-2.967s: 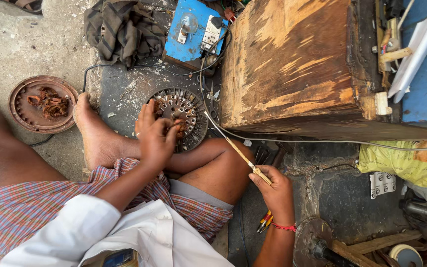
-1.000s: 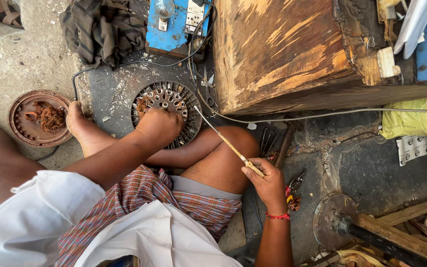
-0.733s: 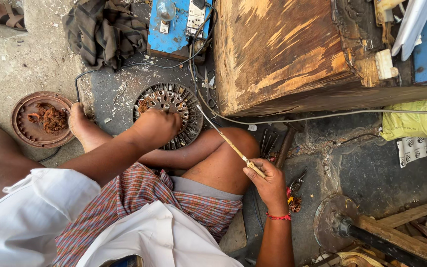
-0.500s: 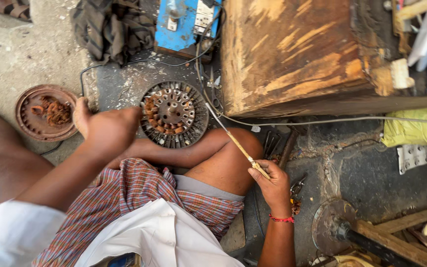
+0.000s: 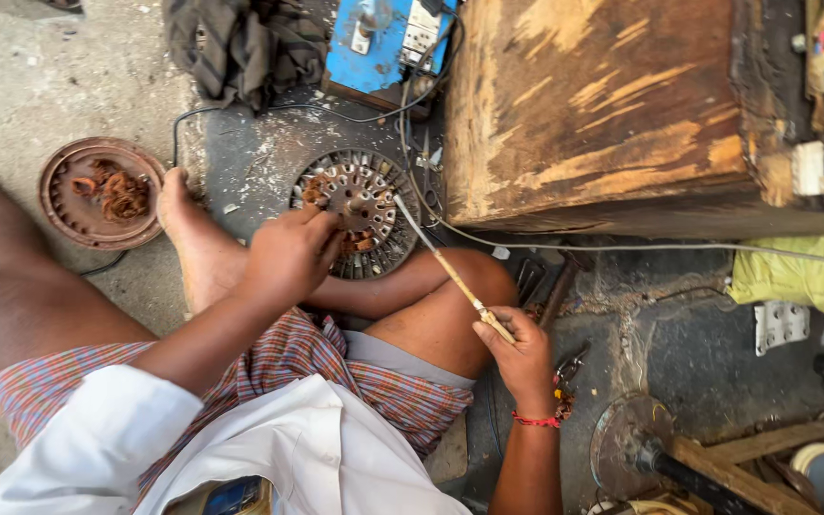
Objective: The person sits on the ground and uses a long metal rod to punch copper windings out of an electric motor stator, moving extracted copper pieces onto a plate beside them. They briefly use pliers to pull remaining winding material from the stator slots and continue knocking the windings loose by hand and rod.
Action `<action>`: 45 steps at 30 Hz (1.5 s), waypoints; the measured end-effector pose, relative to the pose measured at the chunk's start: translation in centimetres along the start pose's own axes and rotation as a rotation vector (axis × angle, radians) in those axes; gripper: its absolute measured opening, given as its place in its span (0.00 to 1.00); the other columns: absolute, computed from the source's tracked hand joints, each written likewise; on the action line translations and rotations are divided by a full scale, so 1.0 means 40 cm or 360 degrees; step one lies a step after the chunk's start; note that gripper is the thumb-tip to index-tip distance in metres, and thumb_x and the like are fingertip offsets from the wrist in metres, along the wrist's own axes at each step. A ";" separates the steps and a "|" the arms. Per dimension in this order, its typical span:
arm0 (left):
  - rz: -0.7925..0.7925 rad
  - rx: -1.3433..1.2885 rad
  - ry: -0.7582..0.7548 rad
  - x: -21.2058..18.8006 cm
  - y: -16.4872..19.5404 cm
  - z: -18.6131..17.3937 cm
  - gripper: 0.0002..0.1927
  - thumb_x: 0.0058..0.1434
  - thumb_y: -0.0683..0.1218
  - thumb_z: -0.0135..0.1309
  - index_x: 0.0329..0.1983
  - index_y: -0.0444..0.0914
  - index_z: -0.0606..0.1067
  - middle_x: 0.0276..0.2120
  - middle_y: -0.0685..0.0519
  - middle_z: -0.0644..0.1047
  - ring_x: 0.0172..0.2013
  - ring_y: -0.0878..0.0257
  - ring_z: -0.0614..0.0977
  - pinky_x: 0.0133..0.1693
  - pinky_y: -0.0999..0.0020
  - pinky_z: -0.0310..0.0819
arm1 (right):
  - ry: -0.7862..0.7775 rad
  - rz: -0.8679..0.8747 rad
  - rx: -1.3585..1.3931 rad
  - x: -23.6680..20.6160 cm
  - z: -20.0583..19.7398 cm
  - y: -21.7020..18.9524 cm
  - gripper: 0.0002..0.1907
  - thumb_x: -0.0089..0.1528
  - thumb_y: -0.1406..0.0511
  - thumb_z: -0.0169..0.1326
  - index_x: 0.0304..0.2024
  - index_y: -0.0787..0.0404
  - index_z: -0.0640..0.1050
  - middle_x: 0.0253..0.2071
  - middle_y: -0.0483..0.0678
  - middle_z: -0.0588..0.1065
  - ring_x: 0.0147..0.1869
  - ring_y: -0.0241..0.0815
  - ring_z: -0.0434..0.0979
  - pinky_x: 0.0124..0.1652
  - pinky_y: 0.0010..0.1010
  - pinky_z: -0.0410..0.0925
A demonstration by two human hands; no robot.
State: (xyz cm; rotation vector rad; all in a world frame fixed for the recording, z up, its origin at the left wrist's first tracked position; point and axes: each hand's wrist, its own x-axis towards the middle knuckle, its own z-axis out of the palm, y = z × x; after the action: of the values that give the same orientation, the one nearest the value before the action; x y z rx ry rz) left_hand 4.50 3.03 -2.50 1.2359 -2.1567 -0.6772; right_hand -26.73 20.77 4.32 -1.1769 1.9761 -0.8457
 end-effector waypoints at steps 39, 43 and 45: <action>-0.0313 0.0137 -0.0279 0.014 0.082 0.004 0.23 0.62 0.54 0.60 0.58 0.41 0.74 0.37 0.44 0.81 0.38 0.46 0.83 0.39 0.51 0.77 | -0.0105 -0.0084 -0.0745 0.037 -0.096 -0.140 0.13 0.55 0.62 0.68 0.41 0.58 0.85 0.33 0.47 0.83 0.34 0.38 0.85 0.34 0.29 0.73; -0.0405 0.0334 -0.0326 0.018 0.077 -0.020 0.39 0.52 0.58 0.67 0.65 0.40 0.69 0.57 0.41 0.71 0.58 0.44 0.73 0.53 0.47 0.70 | -0.0156 -0.0080 -0.0503 0.005 -0.073 -0.092 0.13 0.56 0.63 0.67 0.41 0.61 0.84 0.33 0.47 0.84 0.35 0.34 0.84 0.35 0.27 0.74; -0.0317 0.0325 -0.0180 0.028 0.068 -0.019 0.51 0.45 0.60 0.70 0.70 0.38 0.64 0.65 0.40 0.64 0.64 0.42 0.66 0.58 0.42 0.63 | -0.0185 -0.0091 -0.0427 0.002 -0.061 -0.076 0.13 0.56 0.64 0.66 0.42 0.62 0.83 0.33 0.47 0.84 0.36 0.34 0.84 0.36 0.26 0.74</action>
State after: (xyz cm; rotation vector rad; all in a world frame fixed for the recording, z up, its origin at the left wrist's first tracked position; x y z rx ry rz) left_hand 2.90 3.15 0.09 1.5703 -2.2596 -0.6326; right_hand -27.33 20.00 8.09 -1.4071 2.0116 -0.5367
